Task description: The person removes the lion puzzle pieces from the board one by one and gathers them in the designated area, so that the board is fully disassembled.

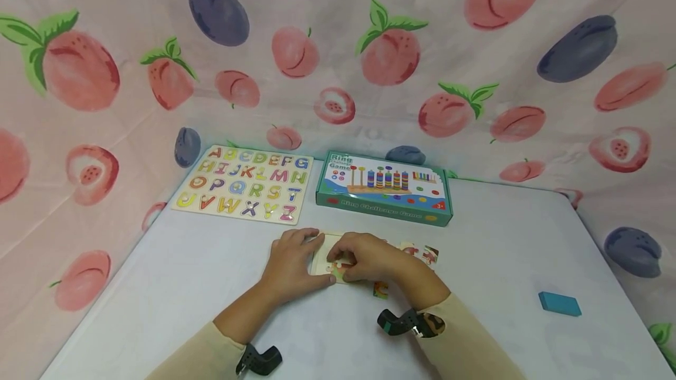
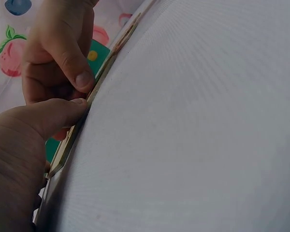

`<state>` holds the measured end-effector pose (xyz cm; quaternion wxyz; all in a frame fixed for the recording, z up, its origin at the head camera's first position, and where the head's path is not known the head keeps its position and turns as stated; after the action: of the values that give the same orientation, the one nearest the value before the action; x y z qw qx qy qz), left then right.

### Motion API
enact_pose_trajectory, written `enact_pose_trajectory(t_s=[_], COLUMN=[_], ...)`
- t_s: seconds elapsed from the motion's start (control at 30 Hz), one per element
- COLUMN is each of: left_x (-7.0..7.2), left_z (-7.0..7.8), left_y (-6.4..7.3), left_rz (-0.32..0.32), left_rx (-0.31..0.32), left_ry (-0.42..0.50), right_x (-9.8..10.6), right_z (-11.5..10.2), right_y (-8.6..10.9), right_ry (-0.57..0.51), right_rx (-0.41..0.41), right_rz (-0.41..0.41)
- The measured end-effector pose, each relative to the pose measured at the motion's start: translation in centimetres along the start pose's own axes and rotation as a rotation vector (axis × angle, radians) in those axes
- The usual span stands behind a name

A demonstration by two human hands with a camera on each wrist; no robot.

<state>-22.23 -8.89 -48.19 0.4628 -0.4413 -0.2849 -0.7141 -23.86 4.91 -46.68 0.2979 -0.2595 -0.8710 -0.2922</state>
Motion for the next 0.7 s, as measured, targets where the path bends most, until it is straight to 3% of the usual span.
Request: enact_pose_trajectory(t_s=[0.47, 0.7], left_x=[0.05, -0.02], left_z=[0.03, -0.06], left_y=[0.04, 0.08], left_rz=[0.007, 0.006], left_rx=[-0.007, -0.009], left_ry=[-0.001, 0.003], right_x=[-0.34, -0.51], right_z=[-0.14, -0.12], right_y=[0.12, 0.21], right_ry=[0.082, 0.061], right_rx=[-0.014, -0.003], right_rz=[0.018, 0.021])
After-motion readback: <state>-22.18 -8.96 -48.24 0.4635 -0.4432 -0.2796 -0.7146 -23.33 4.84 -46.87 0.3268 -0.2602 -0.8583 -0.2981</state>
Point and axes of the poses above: each hand's wrist, its own y-axis away from the middle knuckle, its own x-axis out of the back of the hand, z = x × y, the point moved 9 cm from there along -y, towards the middle knuckle, and after that the axes turned 10 degrees about -z, right-handed, at the moved point
